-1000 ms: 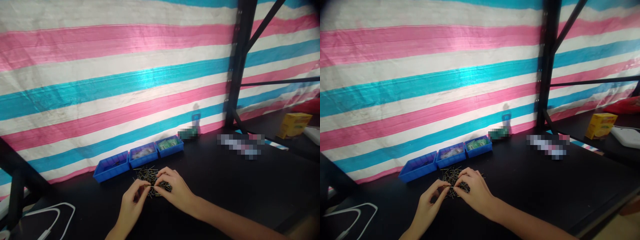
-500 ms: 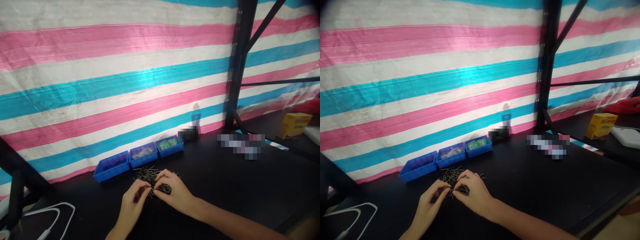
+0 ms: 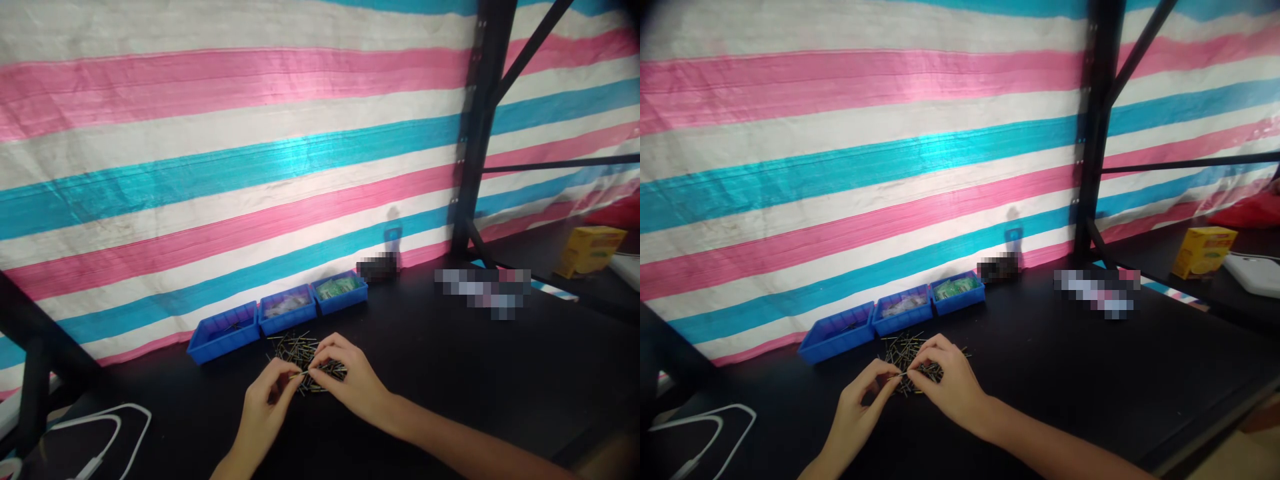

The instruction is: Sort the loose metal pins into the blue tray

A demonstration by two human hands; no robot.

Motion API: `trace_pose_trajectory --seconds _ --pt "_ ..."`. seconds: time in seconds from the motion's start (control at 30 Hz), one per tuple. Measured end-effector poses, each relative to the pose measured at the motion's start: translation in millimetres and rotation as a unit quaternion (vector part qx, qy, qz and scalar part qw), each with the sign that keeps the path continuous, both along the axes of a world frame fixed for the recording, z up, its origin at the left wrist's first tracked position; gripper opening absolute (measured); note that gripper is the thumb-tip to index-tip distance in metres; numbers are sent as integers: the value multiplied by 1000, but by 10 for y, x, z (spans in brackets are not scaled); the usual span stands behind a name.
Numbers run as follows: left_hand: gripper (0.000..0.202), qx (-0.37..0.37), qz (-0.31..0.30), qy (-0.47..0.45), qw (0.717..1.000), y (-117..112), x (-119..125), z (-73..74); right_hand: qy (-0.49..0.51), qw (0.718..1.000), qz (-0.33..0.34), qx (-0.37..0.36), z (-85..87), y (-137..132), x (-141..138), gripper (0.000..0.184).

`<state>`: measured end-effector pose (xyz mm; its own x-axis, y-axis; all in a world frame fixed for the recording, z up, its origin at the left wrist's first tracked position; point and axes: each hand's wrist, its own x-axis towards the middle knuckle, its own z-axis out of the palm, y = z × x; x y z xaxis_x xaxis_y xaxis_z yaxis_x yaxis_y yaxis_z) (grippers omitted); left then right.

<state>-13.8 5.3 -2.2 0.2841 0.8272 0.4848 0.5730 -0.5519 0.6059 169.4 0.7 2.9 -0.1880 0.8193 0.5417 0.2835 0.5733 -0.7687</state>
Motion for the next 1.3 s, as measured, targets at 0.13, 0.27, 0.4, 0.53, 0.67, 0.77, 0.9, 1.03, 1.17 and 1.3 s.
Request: trace_pose_trajectory --seconds 0.13,0.27,0.4,0.53,0.67,0.77,0.9,1.03,1.17,1.3 --pt "15 -3 1 -6 1000 1 -2 -2 3 1000 3 1 -11 9 2 4" --pt "15 -7 -3 -12 1000 0 -5 -6 -7 1000 4 -2 -33 10 -1 6" --pt "15 -7 -2 -12 1000 3 -9 -11 -17 1000 8 -3 -45 2 -8 6" --pt "14 -1 -5 -8 1000 -5 -7 -8 -28 999 15 -4 -48 -13 -13 7" --pt "14 0 -8 -10 1000 -12 0 0 -26 1000 16 -4 -51 -19 -15 8" --pt "14 -1 -6 -11 1000 -10 1 -1 -19 1000 9 -6 -46 -11 -14 7" --pt "13 1 -2 -9 1000 -10 2 -12 4 1000 5 -3 -27 4 -12 5" --pt "13 0 0 -3 1000 -17 12 -21 22 1000 7 -4 -10 6 -13 5" --pt "13 0 1 3 1000 -16 19 -17 25 1000 11 -8 -16 0 -17 5" --pt "13 -5 0 17 1000 -12 18 -8 26 1000 12 -9 -24 2 -19 6"
